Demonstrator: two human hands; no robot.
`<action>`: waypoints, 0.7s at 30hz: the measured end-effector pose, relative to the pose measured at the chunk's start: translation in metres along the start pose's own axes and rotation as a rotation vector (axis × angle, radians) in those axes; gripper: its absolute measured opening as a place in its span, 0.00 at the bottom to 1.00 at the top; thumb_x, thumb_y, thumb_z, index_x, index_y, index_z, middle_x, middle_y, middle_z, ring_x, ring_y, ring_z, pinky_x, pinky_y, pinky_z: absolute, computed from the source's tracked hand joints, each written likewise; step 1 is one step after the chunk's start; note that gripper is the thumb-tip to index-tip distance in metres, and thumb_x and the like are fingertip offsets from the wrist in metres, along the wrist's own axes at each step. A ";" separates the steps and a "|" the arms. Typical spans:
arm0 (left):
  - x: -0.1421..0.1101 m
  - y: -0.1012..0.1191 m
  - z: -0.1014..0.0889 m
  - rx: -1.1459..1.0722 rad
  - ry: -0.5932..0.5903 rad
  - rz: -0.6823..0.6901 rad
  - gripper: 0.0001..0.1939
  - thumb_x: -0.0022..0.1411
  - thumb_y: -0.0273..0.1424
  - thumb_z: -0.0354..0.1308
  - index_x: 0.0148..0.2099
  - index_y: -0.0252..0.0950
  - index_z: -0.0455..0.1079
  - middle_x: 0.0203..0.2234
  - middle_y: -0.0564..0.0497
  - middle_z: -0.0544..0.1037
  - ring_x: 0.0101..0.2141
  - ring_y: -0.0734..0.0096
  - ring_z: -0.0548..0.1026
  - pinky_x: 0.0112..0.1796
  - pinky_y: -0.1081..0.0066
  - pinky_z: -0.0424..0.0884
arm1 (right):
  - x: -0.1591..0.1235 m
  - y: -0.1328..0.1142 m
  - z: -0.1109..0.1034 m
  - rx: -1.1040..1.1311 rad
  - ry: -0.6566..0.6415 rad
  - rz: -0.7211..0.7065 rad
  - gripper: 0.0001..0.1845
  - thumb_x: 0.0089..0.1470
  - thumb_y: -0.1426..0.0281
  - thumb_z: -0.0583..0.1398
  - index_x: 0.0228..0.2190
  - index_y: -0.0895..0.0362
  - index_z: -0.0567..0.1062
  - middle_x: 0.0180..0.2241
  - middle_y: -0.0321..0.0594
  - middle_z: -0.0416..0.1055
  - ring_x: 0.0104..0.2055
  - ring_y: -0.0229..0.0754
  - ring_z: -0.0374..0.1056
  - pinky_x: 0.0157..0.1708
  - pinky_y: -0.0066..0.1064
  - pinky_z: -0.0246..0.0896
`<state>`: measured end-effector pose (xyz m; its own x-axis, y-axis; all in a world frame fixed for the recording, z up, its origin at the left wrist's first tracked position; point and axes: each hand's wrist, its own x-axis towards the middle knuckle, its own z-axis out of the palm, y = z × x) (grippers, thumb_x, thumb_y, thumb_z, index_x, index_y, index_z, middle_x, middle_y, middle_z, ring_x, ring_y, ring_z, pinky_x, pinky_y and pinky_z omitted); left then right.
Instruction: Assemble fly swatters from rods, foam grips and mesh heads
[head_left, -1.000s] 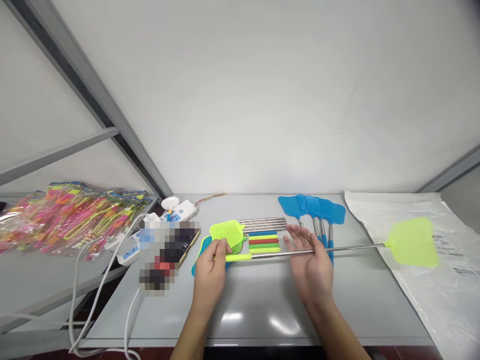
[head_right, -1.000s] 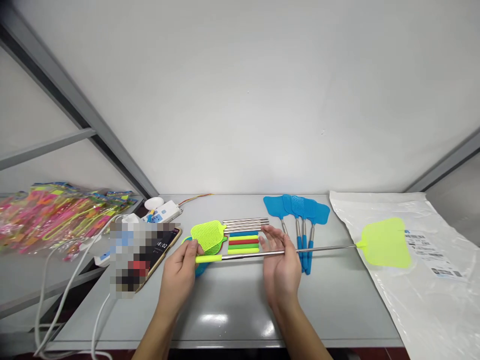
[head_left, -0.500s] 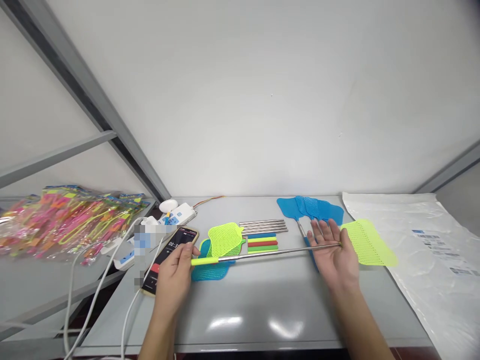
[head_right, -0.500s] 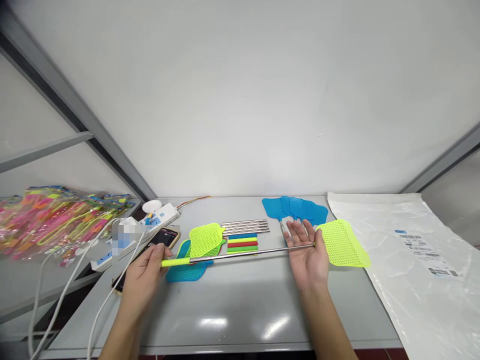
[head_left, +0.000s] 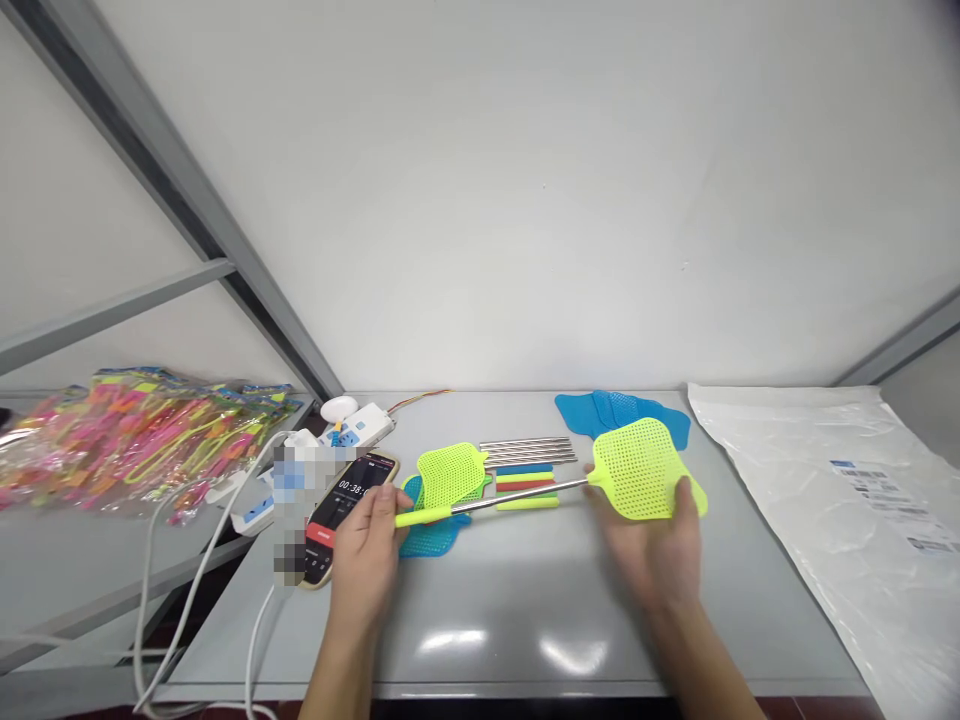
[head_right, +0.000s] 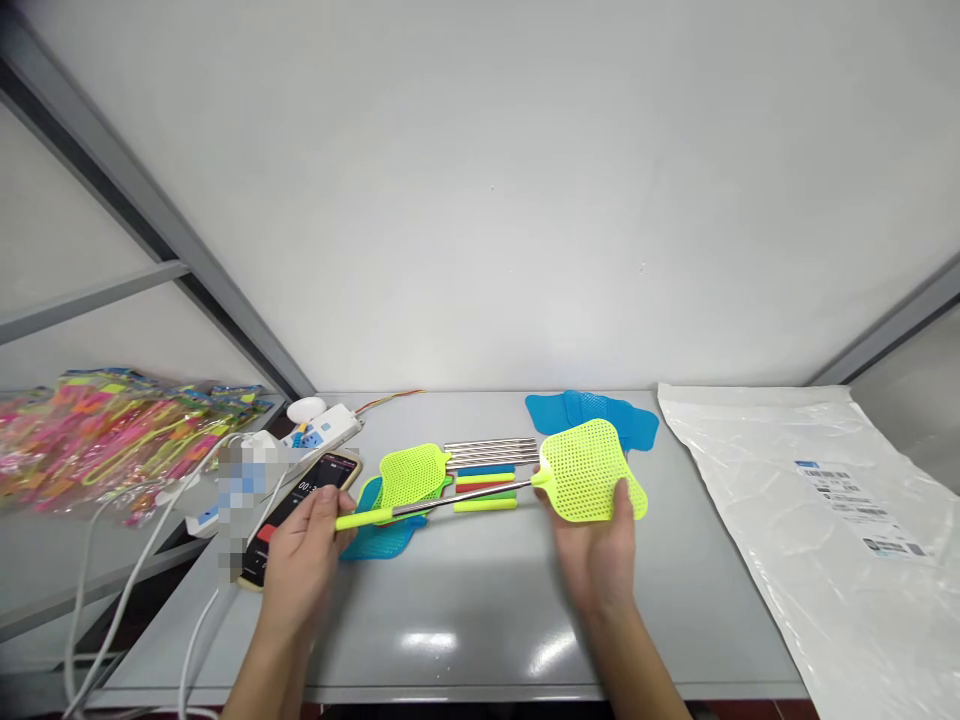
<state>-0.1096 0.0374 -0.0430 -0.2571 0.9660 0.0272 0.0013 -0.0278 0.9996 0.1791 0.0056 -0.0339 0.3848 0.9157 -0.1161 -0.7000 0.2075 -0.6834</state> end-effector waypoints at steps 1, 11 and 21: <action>0.002 0.001 -0.006 0.006 0.006 -0.003 0.20 0.61 0.48 0.57 0.33 0.36 0.68 0.22 0.57 0.64 0.22 0.77 0.61 0.22 0.78 0.58 | 0.004 -0.004 -0.005 -0.005 0.061 -0.031 0.24 0.57 0.49 0.55 0.49 0.49 0.73 0.50 0.41 0.73 0.50 0.49 0.70 0.45 0.43 0.69; 0.009 0.010 -0.002 0.161 0.005 0.108 0.20 0.64 0.47 0.53 0.29 0.36 0.67 0.18 0.57 0.62 0.20 0.76 0.59 0.20 0.77 0.56 | 0.013 -0.031 -0.008 -0.484 -0.006 0.094 0.20 0.52 0.53 0.63 0.24 0.57 0.71 0.10 0.26 0.53 0.13 0.30 0.46 0.12 0.25 0.53; -0.005 0.011 0.040 0.135 -0.166 0.030 0.22 0.65 0.48 0.51 0.31 0.35 0.68 0.19 0.57 0.61 0.20 0.77 0.58 0.20 0.78 0.53 | -0.016 -0.030 0.014 -0.676 -0.151 0.141 0.24 0.55 0.52 0.60 0.18 0.56 0.67 0.11 0.30 0.55 0.15 0.33 0.53 0.16 0.28 0.53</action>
<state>-0.0693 0.0427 -0.0316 -0.0928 0.9946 0.0460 0.1387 -0.0328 0.9898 0.1860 -0.0102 -0.0011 0.1958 0.9660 -0.1690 -0.1908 -0.1315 -0.9728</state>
